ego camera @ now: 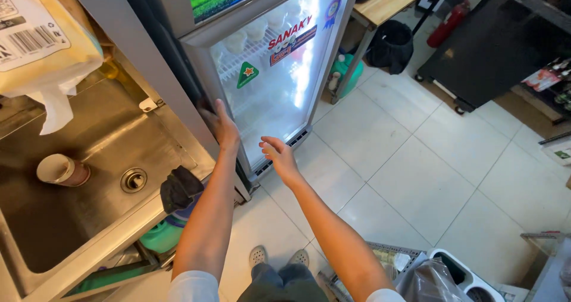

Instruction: Preparing a matcha beverage by measuring ingredients, stirring, mixing cream, and using a handheld frother

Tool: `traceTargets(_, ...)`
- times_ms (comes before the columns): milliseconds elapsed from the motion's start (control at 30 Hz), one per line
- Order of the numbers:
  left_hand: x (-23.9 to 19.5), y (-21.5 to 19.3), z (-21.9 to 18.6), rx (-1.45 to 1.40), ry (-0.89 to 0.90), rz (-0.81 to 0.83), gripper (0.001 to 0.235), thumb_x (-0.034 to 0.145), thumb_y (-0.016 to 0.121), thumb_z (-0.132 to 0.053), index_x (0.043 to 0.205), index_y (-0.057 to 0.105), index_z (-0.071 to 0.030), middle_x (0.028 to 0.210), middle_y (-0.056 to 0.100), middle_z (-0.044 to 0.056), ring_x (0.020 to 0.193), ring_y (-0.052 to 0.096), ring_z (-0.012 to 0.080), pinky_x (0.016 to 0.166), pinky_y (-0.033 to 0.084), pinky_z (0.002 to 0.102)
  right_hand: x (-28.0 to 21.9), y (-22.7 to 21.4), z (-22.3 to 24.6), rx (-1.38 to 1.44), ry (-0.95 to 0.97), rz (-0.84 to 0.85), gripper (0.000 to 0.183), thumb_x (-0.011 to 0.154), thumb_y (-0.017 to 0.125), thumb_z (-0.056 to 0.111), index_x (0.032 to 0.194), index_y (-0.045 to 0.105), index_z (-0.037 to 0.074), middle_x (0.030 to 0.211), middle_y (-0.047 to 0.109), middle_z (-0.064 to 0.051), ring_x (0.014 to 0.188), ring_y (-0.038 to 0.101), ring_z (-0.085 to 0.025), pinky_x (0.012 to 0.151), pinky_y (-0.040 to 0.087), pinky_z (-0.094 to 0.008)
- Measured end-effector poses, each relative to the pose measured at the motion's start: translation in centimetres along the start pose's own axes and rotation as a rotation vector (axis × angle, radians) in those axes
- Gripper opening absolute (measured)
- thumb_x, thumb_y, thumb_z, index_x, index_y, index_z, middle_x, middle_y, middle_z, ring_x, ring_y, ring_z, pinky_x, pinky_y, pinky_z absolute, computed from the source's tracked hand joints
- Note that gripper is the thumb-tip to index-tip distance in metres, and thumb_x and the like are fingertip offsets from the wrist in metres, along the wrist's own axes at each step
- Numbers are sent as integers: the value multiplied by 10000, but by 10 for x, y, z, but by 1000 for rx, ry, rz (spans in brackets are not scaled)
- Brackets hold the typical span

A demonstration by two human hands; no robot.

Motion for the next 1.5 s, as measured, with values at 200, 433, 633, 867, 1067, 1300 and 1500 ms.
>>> traceTargets(200,-116,1,-20,44,321,27,586,956,680,-304,1338,419,56,1262,455,217,1185,467,343,1060,372,475,-31,-5,2,-151,-407,-223,622,924,650,89,1504,429,46,1481,522,-127,1249,569,-227,1035,464,-360)
traceTargets(433,-244,-1,-34,-176,112,796,369,989,642,-184,1322,589,-34,1234,641,118,1130,635,237,981,511,357,-134,-186,-4,171,-552,-706,442,1097,465,271,1433,490,-15,1362,570,-106,1224,553,-197,1051,454,-332)
traceTargets(633,-246,11,10,-93,-159,962,335,989,636,-244,1267,656,-58,1086,717,80,997,662,187,922,522,333,-172,-335,39,138,-650,-915,756,1100,409,580,1601,320,21,1624,400,-143,1496,402,-255,1277,278,-370)
traceTargets(867,-232,31,35,-47,-217,963,343,1015,590,-317,1244,673,-76,1079,712,74,989,663,181,897,522,324,-162,-409,66,110,-657,-886,917,1055,386,699,1658,184,38,1728,280,-165,1602,300,-293,1339,213,-396)
traceTargets(1067,-235,50,81,-18,-372,971,372,1009,601,-336,1263,647,-68,1057,675,75,943,636,182,854,528,313,-202,-372,-88,412,-460,-1530,364,1121,589,478,1140,473,134,1008,439,-15,874,466,-151,773,427,-351)
traceTargets(1300,-221,73,168,72,-447,982,387,1007,580,-357,1269,625,-75,1071,689,64,957,670,156,855,535,302,-21,-188,-287,89,347,-614,383,958,683,224,1312,614,98,1136,665,-59,883,604,-136,725,515,-295)
traceTargets(1500,-185,109,328,91,-388,798,387,1002,578,-357,1240,653,-62,1088,712,59,934,657,164,847,525,307,210,-209,-354,-480,34,-400,420,893,732,263,1255,642,70,1088,739,-101,970,691,-185,863,544,-334)
Point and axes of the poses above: each hand's wrist, its own x-axis towards the middle knuckle, its own y-axis out of the palm, z = x × y, the point moved 8 cm from there along x, towards the middle knuckle
